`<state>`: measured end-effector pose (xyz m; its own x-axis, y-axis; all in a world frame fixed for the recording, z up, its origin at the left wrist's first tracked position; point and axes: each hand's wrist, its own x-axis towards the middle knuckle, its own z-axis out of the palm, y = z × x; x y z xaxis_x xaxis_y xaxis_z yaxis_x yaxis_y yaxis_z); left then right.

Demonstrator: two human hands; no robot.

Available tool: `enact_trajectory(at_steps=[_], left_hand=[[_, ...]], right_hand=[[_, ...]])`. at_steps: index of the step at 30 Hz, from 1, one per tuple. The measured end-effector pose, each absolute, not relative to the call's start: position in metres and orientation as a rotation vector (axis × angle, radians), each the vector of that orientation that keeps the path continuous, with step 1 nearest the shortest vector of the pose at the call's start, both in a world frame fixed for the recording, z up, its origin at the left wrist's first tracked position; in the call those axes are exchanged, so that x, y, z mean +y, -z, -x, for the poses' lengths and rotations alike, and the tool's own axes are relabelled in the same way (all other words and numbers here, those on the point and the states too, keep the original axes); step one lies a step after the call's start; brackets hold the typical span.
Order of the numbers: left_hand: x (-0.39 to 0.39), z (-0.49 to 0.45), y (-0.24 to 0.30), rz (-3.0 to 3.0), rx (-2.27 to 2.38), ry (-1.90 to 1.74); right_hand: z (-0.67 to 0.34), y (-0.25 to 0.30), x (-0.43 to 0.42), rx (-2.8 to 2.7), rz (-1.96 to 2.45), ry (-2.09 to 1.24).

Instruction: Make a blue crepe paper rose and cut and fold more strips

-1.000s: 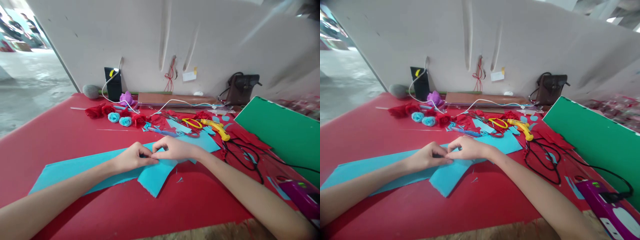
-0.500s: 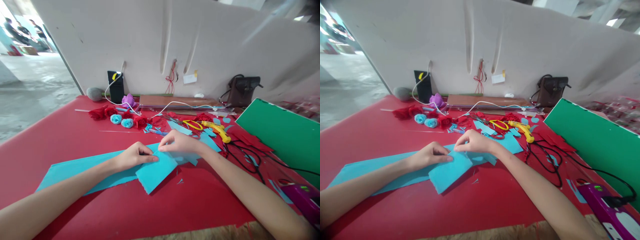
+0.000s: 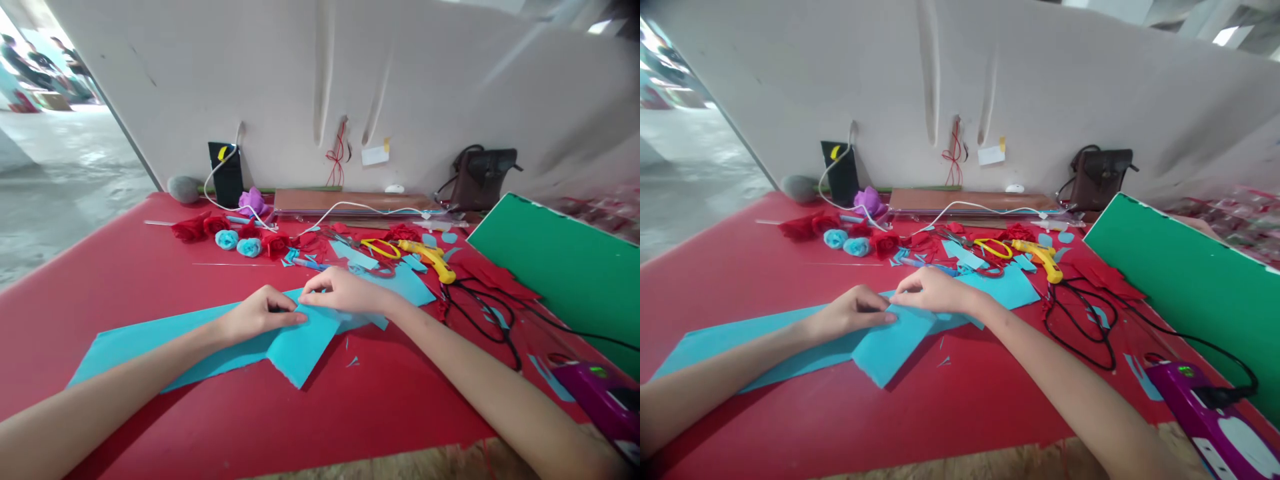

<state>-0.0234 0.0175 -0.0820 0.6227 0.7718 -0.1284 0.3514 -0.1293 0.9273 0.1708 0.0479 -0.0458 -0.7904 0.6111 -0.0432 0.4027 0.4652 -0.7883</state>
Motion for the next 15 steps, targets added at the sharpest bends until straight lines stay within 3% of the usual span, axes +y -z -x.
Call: enact_trajectory(at_steps=[15], left_hand=[[0.017, 0.025, 0.08, -1.75, 0.929, -0.499]], right_hand=[[-0.181, 0.042, 0.058, -2.369, 0.924, -1.239]])
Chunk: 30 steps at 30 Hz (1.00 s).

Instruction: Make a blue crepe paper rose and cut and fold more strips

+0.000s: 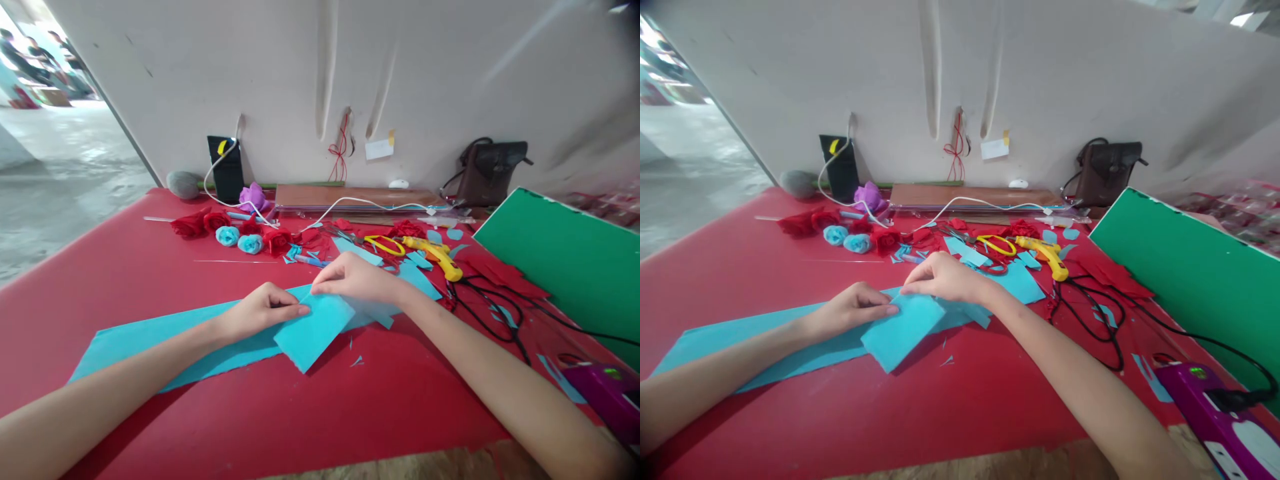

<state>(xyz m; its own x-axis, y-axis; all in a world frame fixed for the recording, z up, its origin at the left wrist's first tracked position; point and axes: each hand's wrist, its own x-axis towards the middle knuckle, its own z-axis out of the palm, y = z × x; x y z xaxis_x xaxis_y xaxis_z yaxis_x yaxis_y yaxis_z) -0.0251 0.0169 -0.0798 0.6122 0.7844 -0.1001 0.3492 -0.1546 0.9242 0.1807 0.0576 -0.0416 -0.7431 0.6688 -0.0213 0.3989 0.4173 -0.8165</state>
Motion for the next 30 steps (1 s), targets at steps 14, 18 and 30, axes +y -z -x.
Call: enact_trajectory(at_steps=[14, 18, 30], left_hand=[[0.015, 0.02, 0.073, -1.746, 0.973, -0.639], [0.015, 0.019, 0.073, -1.739, 0.98, -0.659], [0.015, 0.022, 0.076, -1.645, 0.928, -0.718]], right_hand=[[-0.209, 0.025, 0.074, -2.275, 1.039, -1.094], [-0.208, 0.025, 0.075, -2.257, 1.032, -1.121], [-0.196, 0.03, 0.071, -2.138, 1.022, -1.172]])
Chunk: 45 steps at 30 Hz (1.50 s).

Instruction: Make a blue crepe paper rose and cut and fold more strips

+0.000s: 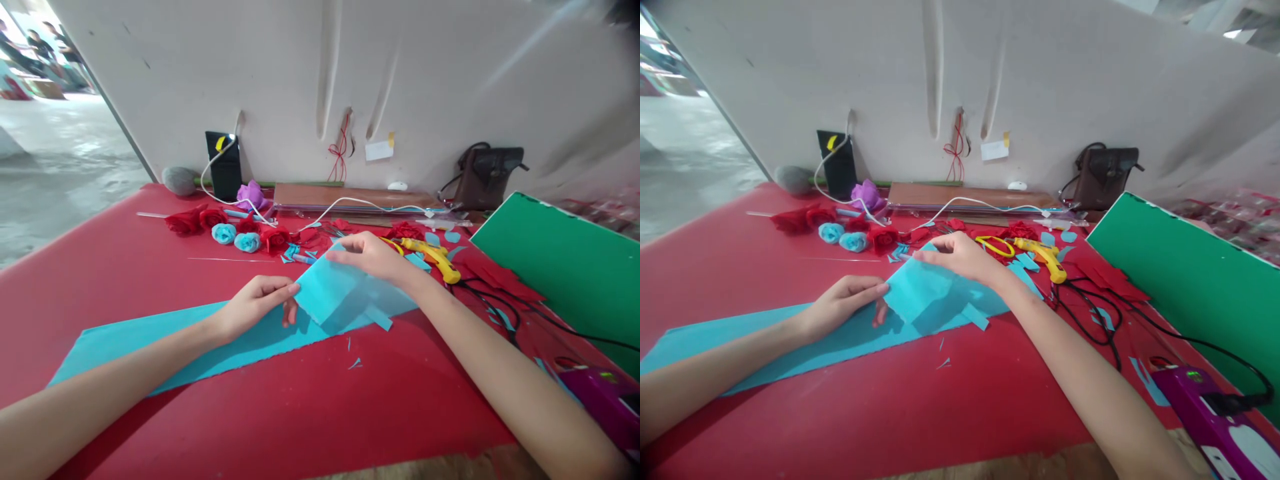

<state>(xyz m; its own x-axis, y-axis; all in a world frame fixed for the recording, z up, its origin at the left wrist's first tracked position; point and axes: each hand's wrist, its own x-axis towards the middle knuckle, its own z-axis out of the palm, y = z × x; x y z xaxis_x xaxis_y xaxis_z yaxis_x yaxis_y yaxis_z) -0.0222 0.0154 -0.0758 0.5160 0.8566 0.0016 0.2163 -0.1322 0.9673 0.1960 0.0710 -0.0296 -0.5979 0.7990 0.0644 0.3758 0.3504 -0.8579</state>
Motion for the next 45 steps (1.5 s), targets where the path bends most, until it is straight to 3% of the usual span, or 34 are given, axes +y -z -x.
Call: enact_trajectory(at_steps=[17, 26, 33, 37, 41, 45], left_hand=[[0.015, 0.021, 0.076, -1.707, 1.088, -0.749], [0.017, 0.024, 0.084, -1.508, 0.892, -0.827], [0.012, 0.018, 0.075, -1.553, 0.919, -0.641], [0.013, 0.019, 0.076, -1.581, 0.982, -0.757], [0.014, 0.017, 0.077, -1.595, 1.169, -0.902], [0.012, 0.017, 0.078, -1.616, 1.245, -0.97]], right_hand=[[-0.192, 0.033, 0.07, -2.063, 0.959, -1.108], [-0.186, 0.041, 0.065, -2.105, 0.947, -1.179], [-0.178, 0.036, 0.056, -2.1, 1.038, -1.017], [-0.179, 0.033, 0.059, -1.882, 1.098, -1.146], [-0.176, 0.041, 0.058, -2.069, 1.041, -1.466], [-0.171, 0.049, 0.054, -2.12, 1.051, -1.451]])
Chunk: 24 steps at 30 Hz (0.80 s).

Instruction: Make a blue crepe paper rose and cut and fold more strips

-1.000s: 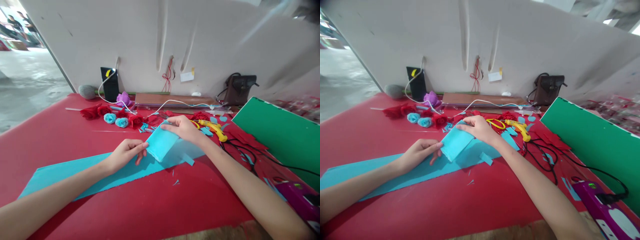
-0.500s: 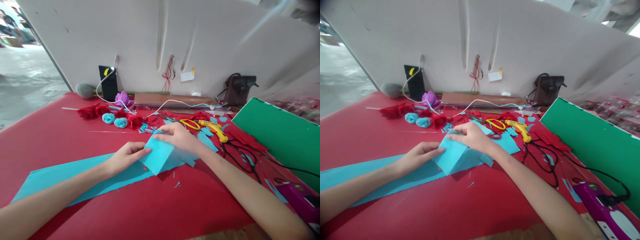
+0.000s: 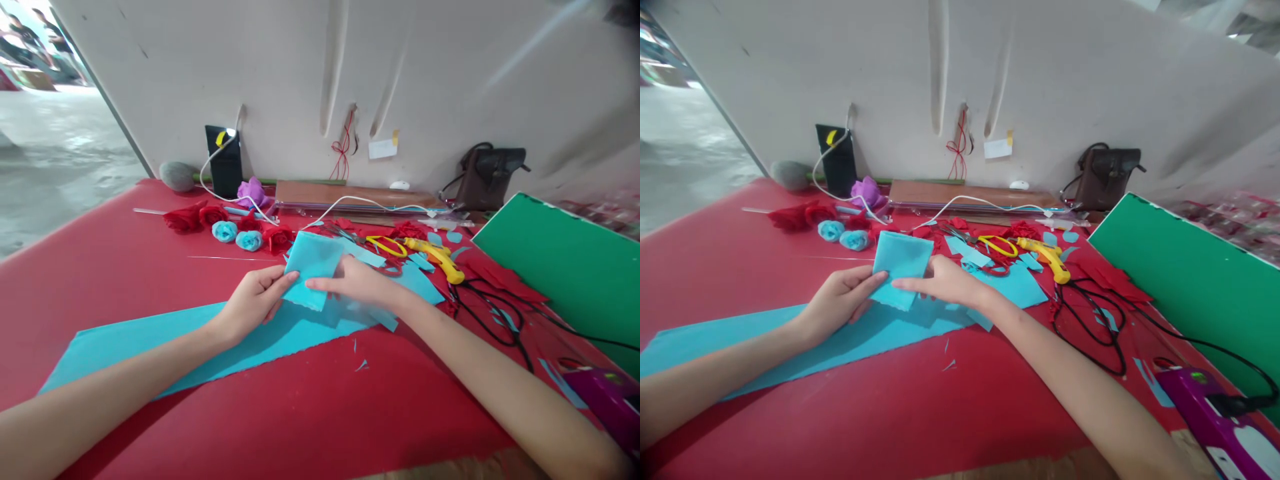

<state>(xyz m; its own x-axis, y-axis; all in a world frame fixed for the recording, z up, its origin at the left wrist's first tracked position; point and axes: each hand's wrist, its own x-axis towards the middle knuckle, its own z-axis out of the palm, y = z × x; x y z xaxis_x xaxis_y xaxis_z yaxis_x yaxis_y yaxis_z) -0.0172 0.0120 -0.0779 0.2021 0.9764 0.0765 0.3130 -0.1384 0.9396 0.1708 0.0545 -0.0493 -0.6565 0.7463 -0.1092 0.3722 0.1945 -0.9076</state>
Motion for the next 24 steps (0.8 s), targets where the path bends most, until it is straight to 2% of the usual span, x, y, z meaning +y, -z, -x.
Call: enact_trajectory(at_steps=[6, 13, 24], left_hand=[[0.0136, 0.0171, 0.0782, -1.593, 1.166, -0.918], [0.0165, 0.0176, 0.0823, -1.522, 1.103, -1.304], [0.0134, 0.0158, 0.0757, -1.494, 1.24, -1.219]], right_hand=[[-0.1691, 0.0498, 0.054, -2.072, 1.073, -1.484], [-0.1683, 0.0492, 0.0546, -1.931, 1.2, -1.472], [-0.1703, 0.0464, 0.0529, -1.928, 1.185, -1.456]])
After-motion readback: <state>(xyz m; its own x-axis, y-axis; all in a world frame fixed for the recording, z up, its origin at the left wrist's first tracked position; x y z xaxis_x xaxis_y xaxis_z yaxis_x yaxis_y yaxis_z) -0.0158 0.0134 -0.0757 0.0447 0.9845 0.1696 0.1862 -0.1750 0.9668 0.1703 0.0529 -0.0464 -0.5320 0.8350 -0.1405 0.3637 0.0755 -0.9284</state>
